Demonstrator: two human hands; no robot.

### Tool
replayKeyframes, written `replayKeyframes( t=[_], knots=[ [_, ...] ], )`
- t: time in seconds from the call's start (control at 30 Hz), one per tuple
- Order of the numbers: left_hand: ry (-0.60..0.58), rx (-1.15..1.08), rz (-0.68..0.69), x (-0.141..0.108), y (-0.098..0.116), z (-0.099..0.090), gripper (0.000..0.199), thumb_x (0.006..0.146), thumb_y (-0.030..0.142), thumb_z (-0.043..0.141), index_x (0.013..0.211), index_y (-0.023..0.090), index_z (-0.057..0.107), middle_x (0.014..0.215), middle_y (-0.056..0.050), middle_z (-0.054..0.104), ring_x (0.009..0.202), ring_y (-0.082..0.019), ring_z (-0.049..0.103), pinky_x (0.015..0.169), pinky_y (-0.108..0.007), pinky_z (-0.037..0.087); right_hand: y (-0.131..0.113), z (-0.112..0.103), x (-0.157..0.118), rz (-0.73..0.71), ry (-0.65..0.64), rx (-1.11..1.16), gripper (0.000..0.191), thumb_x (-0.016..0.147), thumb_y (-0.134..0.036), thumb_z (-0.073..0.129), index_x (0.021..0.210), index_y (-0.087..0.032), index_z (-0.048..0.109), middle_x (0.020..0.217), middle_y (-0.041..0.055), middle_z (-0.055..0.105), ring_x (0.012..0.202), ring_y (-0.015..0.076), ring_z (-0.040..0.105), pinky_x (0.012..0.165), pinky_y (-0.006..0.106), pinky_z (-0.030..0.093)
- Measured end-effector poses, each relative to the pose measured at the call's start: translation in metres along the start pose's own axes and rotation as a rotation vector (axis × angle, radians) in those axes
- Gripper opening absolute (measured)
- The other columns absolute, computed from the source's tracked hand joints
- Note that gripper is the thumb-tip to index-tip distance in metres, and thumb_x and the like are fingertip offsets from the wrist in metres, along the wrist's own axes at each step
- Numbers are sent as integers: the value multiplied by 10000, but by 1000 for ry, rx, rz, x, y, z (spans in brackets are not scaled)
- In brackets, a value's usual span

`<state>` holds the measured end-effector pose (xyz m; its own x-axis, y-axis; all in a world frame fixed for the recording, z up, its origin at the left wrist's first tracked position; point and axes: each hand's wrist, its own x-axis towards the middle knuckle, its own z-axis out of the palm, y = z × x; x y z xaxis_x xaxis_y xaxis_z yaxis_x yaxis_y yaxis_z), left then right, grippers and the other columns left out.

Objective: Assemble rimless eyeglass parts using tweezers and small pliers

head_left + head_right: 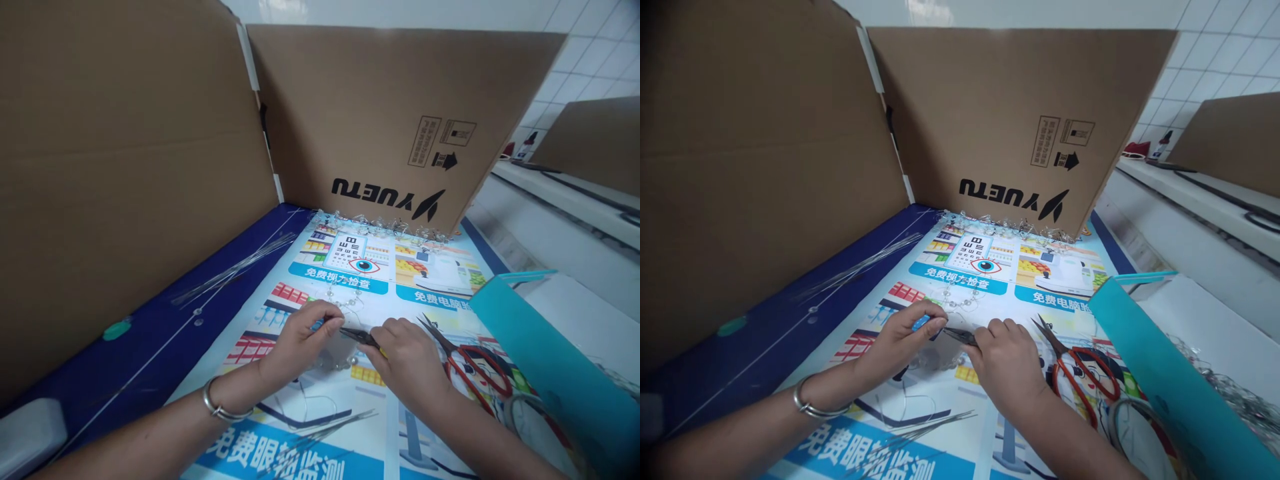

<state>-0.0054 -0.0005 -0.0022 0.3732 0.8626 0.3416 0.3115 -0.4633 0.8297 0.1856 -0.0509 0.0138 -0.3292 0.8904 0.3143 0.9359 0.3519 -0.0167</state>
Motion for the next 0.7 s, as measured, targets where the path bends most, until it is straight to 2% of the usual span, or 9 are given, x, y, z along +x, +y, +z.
replayKeyframes(
  t=[0.4, 0.6, 0.7],
  knots=[
    [-1, 38, 149, 3, 4, -4, 140, 838, 239, 439, 771, 162, 534, 802, -41, 530, 791, -140, 480, 733, -266, 399, 1, 2, 0, 10, -20, 20, 236, 817, -401, 493, 752, -196, 588, 732, 53, 560, 727, 179, 483, 649, 296, 315],
    [45, 105, 178, 3, 6, -6, 120, 823, 232, 458, 784, 174, 557, 811, -51, 523, 850, -165, 472, 770, -292, 398, 4, 2, -1, 3, 54, 49, 241, 809, -405, 506, 726, -191, 581, 728, 52, 555, 720, 172, 481, 638, 288, 310],
    [32, 124, 193, 3, 7, -5, 109, 819, 220, 461, 786, 176, 555, 798, -48, 533, 831, -163, 477, 762, -293, 398, 4, 2, -1, 1, 71, 51, 239, 805, -402, 512, 719, -190, 581, 722, 52, 554, 709, 169, 478, 633, 288, 310]
  ],
)
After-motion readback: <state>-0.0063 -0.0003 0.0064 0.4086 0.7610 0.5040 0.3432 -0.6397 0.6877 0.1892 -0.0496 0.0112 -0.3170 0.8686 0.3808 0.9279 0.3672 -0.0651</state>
